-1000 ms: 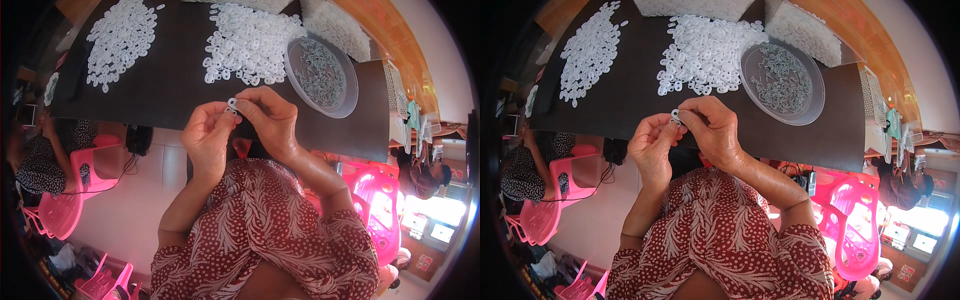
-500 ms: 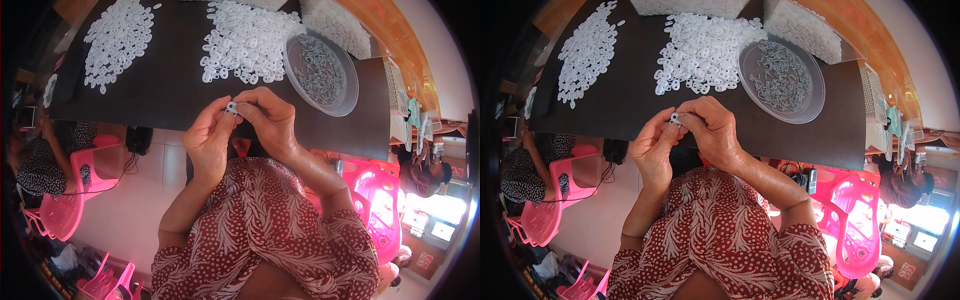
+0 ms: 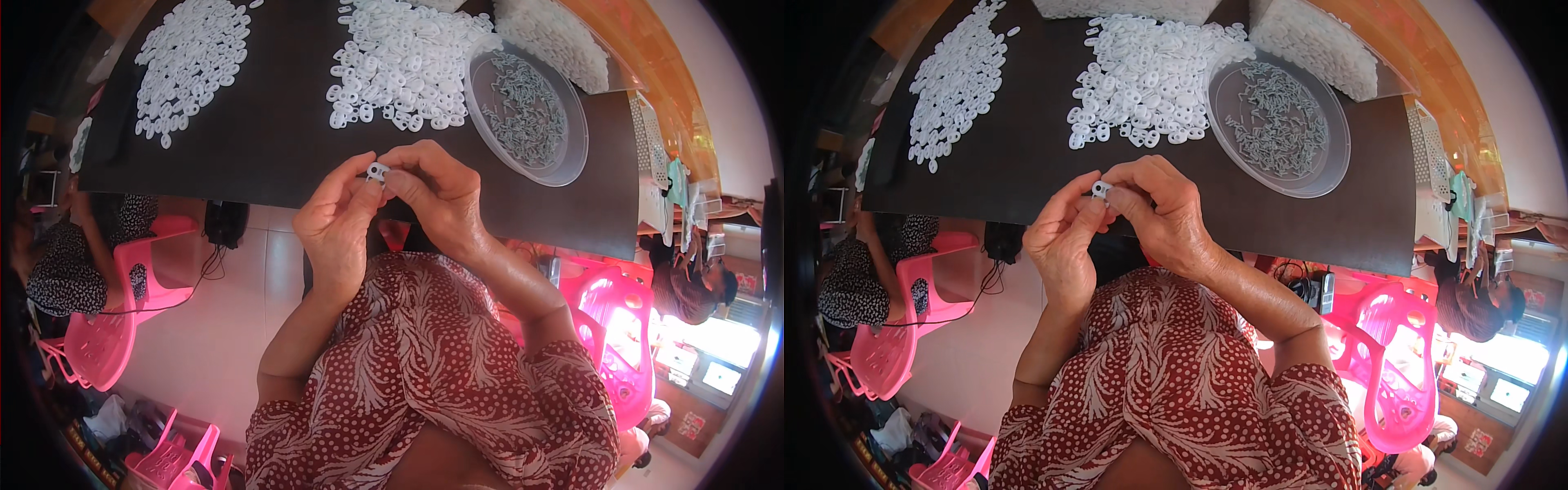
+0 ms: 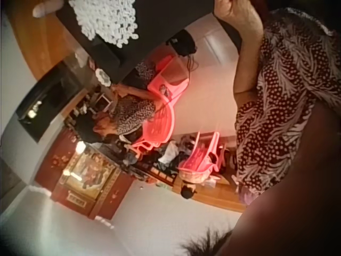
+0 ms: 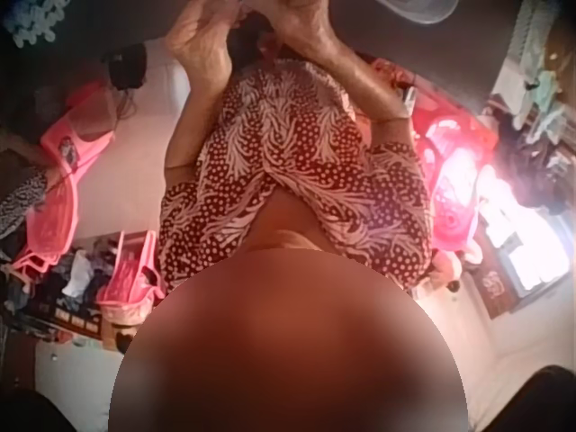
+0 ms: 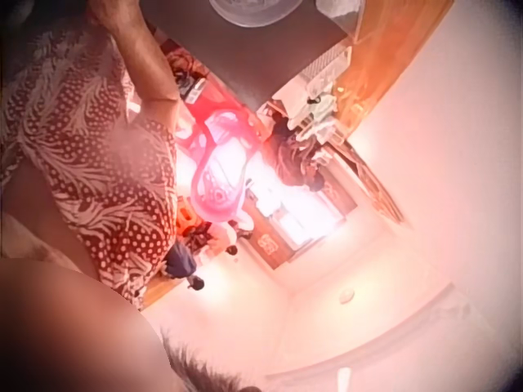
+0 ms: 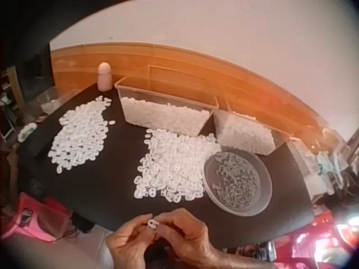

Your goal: Assembling small plastic buckles by inserting metal pins into them at a workspace.

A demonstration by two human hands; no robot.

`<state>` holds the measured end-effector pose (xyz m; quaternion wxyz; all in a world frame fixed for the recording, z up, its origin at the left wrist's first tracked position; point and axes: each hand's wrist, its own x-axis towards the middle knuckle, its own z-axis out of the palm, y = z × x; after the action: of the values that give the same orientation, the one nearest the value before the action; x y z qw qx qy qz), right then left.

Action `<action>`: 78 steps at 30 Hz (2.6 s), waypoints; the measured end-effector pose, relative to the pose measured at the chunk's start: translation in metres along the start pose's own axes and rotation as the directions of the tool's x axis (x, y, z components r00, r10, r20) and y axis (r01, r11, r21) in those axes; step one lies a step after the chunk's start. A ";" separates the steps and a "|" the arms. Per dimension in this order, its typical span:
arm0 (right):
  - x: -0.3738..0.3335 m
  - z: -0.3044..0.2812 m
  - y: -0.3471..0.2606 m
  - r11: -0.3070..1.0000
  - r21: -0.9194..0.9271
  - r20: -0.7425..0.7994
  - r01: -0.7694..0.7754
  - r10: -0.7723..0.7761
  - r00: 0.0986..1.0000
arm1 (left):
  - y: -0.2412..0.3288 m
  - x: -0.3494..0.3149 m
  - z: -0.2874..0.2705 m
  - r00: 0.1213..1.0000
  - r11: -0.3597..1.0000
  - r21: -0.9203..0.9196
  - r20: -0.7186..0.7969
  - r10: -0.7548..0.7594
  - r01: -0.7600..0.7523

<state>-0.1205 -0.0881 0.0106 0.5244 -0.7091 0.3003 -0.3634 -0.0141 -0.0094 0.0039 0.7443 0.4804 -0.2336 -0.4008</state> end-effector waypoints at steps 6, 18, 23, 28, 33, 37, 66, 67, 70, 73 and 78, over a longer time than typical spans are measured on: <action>-0.001 -0.002 -0.005 0.995 -0.075 0.062 0.066 -0.061 0.996 | 0.003 0.003 -0.004 0.998 0.992 -0.114 0.032 -0.057 0.060; -0.002 -0.003 -0.004 0.924 -0.257 0.011 0.284 -0.291 0.957 | 0.002 -0.002 -0.002 0.998 0.991 -0.118 0.030 -0.060 0.063; -0.004 -0.003 -0.003 0.943 -0.226 -0.019 0.243 -0.253 0.967 | -0.002 -0.003 -0.005 0.999 0.999 -0.035 0.043 -0.028 0.030; -0.005 -0.002 -0.003 0.943 -0.206 0.002 0.263 -0.268 0.963 | -0.003 -0.003 -0.006 0.997 0.996 -0.084 0.074 0.003 0.003; -0.004 -0.002 -0.004 0.917 -0.233 0.018 0.324 -0.329 0.944 | -0.005 -0.004 -0.005 0.997 0.998 -0.049 0.068 0.039 -0.035; -0.005 0.000 -0.004 0.890 -0.259 -0.005 0.375 -0.389 0.921 | -0.008 -0.006 -0.004 0.991 0.992 0.015 0.036 0.128 -0.128; -0.016 0.014 -0.008 0.884 -0.281 -0.095 0.375 -0.414 0.905 | -0.012 -0.014 -0.002 0.944 0.943 0.040 0.014 0.329 -0.329; -0.016 0.015 -0.009 0.884 -0.284 -0.099 0.372 -0.413 0.905 | -0.013 -0.015 -0.001 0.943 0.942 0.033 0.007 0.334 -0.334; -0.015 0.017 -0.007 0.860 -0.289 -0.097 0.421 -0.464 0.880 | -0.017 -0.015 -0.001 0.937 0.937 0.020 -0.001 0.350 -0.350; -0.017 0.019 -0.006 0.865 -0.277 -0.099 0.418 -0.458 0.883 | -0.017 -0.016 0.001 0.928 0.928 0.018 0.001 0.373 -0.373; -0.017 0.020 -0.004 0.857 -0.263 -0.108 0.444 -0.483 0.869 | -0.017 -0.018 0.003 0.921 0.920 0.044 -0.003 0.390 -0.389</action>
<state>-0.1138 -0.0626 0.0076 0.3080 -0.7825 0.2038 -0.5012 -0.0327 0.0008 -0.0093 0.8001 0.4425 -0.3286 -0.2368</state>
